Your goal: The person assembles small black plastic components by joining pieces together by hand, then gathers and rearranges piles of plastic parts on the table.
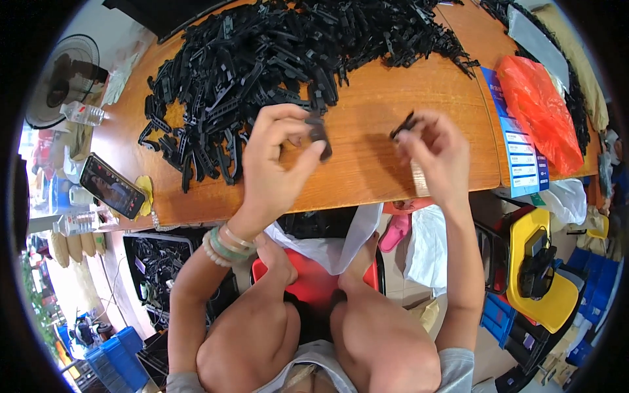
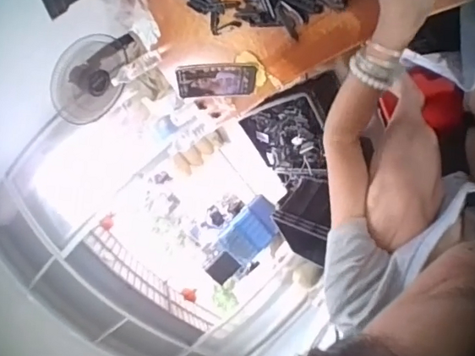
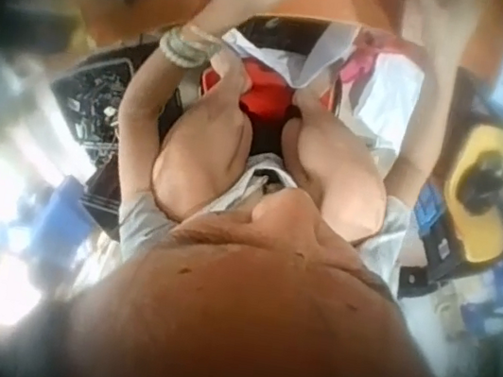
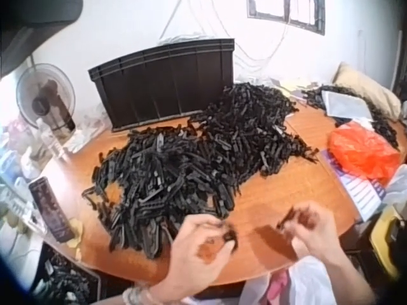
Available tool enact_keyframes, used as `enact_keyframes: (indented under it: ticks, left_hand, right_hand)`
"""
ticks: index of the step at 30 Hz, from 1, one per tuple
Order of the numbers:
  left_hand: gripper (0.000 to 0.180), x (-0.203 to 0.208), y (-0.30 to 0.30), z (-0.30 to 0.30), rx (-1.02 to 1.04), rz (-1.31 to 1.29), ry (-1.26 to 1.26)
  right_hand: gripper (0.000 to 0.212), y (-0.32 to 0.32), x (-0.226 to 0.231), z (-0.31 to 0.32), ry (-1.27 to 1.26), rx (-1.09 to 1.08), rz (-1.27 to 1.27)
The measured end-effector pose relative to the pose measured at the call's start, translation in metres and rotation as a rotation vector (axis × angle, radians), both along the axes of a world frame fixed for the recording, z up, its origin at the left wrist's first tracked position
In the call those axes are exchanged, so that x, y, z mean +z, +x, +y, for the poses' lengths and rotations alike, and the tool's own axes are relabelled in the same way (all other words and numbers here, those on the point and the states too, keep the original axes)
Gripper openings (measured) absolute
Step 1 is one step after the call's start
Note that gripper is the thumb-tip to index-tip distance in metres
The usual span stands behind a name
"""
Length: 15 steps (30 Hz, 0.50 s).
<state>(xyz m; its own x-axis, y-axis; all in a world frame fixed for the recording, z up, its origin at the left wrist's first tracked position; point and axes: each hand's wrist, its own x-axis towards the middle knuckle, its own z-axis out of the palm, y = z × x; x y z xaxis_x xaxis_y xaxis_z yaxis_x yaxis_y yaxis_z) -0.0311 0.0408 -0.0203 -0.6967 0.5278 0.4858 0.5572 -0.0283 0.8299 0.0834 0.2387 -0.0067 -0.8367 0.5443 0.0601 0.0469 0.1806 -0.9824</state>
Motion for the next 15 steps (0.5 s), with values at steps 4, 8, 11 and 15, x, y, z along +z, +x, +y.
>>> enact_keyframes:
  ticks: [4, 8, 11, 15]
  left_hand:
    - [0.016, 0.005, 0.020, -0.028, -0.179, -0.783, 0.190]
    - [0.012, 0.003, 0.029, -0.045, -0.273, -1.131, 0.085]
    - [0.011, -0.006, 0.034, -0.046, -0.350, -1.284, 0.151]
    - [0.017, 0.001, 0.040, -0.047, -0.378, -1.315, 0.163]
  right_hand:
    - [0.015, 0.035, -0.003, -0.029, -0.499, 0.328, 0.018]
    - [0.012, 0.035, -0.015, -0.070, -0.705, 0.432, 0.111]
    - [0.013, 0.034, -0.023, -0.084, -0.625, 0.398, 0.160]
    - [0.020, 0.039, -0.026, -0.091, -0.428, 0.271, -0.008]
